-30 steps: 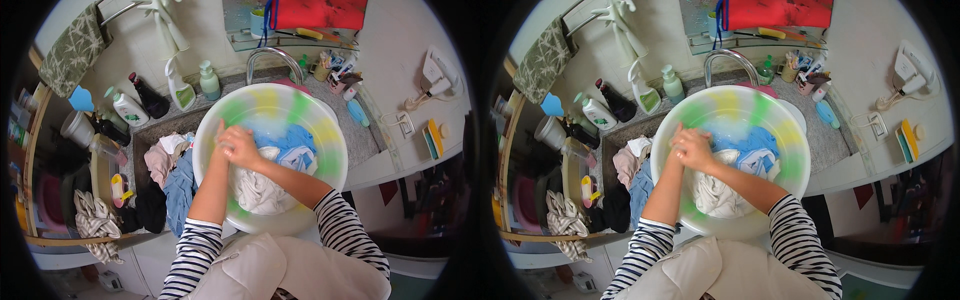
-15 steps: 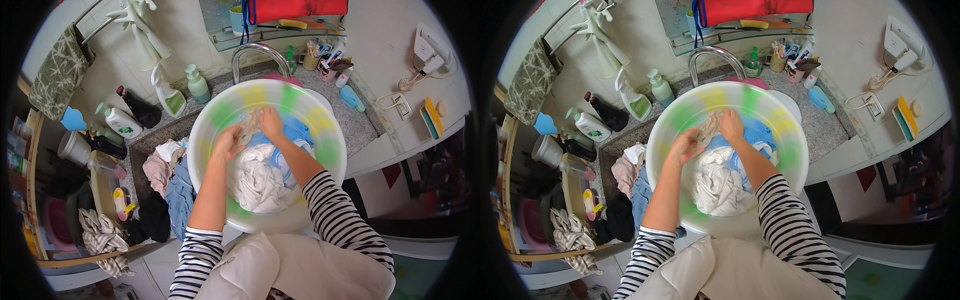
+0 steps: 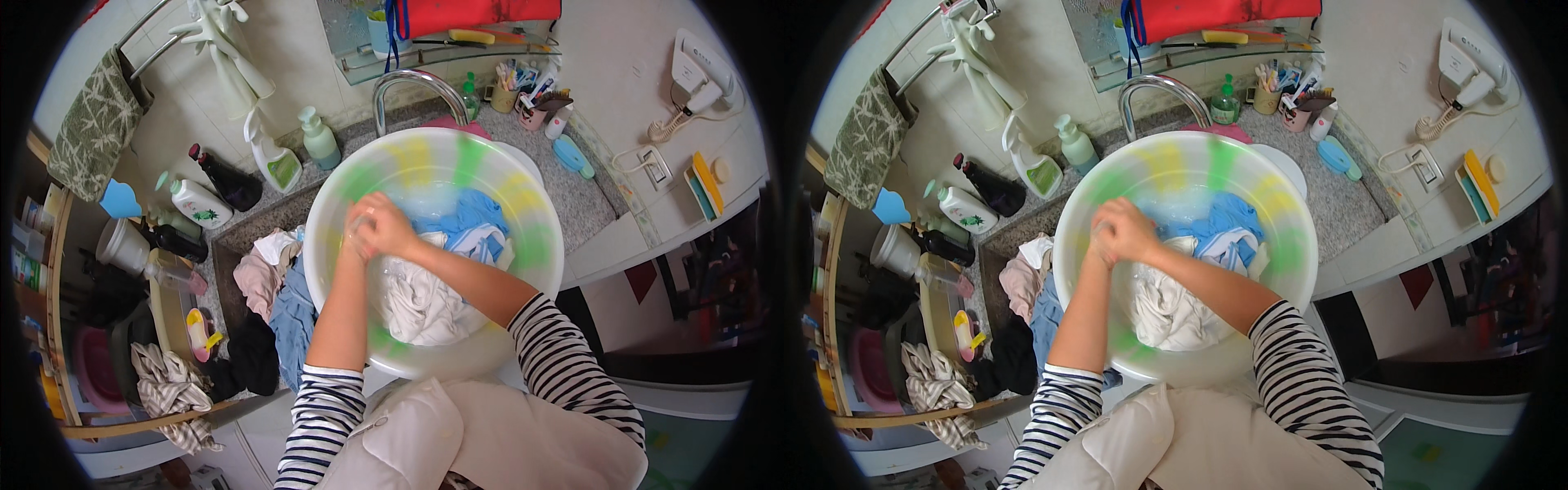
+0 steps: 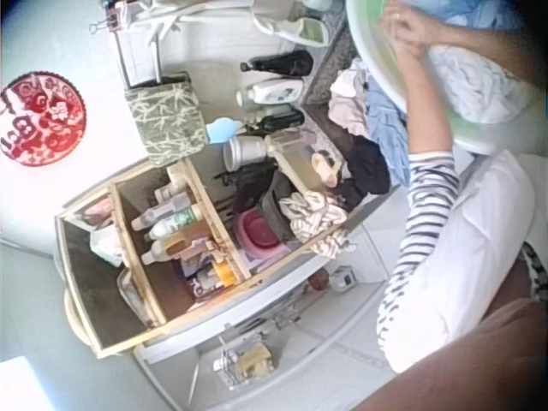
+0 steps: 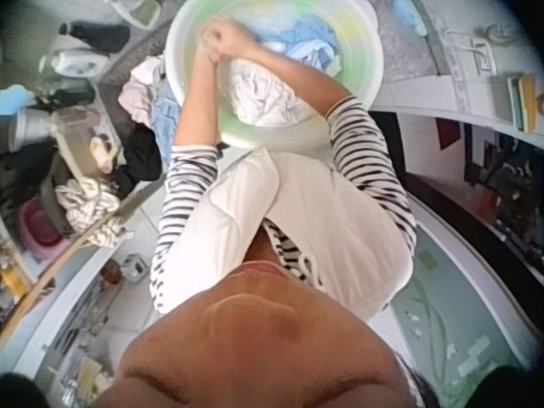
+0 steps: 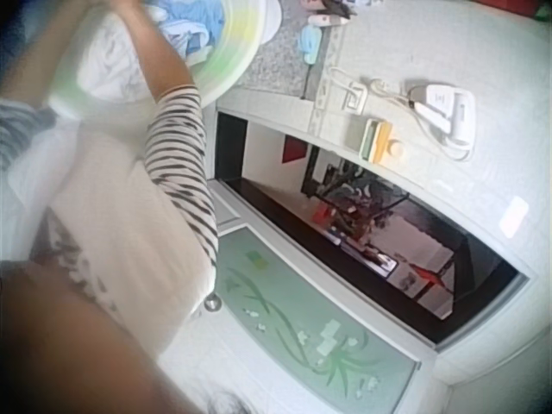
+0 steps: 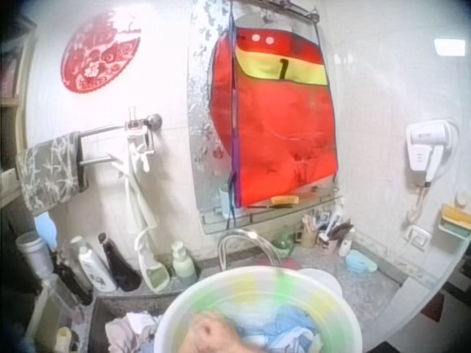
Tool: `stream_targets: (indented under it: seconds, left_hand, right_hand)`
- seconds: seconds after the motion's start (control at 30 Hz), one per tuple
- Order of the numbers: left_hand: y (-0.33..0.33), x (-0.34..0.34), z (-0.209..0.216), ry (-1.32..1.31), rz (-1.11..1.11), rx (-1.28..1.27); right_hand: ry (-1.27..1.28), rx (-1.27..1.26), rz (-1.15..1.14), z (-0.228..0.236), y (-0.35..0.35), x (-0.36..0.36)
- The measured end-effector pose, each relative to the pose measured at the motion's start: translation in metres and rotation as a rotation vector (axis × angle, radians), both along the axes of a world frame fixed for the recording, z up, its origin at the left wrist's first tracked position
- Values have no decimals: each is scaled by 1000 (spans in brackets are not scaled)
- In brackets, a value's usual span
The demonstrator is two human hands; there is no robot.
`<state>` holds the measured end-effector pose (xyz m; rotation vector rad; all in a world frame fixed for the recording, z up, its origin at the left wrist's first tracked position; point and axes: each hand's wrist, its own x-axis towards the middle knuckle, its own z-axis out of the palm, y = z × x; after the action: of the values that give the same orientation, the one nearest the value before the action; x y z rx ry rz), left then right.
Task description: The person hand washes several small garments in a basin of soapy water, repeatedly submerging, rubbing, and wringing them. The person then removes a blue garment, wrings it out, and places it on the counter.
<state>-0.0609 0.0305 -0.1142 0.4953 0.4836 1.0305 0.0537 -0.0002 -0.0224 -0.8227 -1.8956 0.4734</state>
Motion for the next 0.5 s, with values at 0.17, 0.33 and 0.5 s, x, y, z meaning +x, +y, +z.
stream_targets:
  seconds: [0.17,0.33,0.5]
  left_hand:
    - [-29,16,33,76,189,95]
    - [-14,31,55,28,114,-221]
    - [-31,27,95,517,67,-235]
  right_hand:
    - [-232,401,-46,36,-35,1]
    - [-241,159,-228,-6,18,30]
    - [-293,-117,-556,-47,48,80]
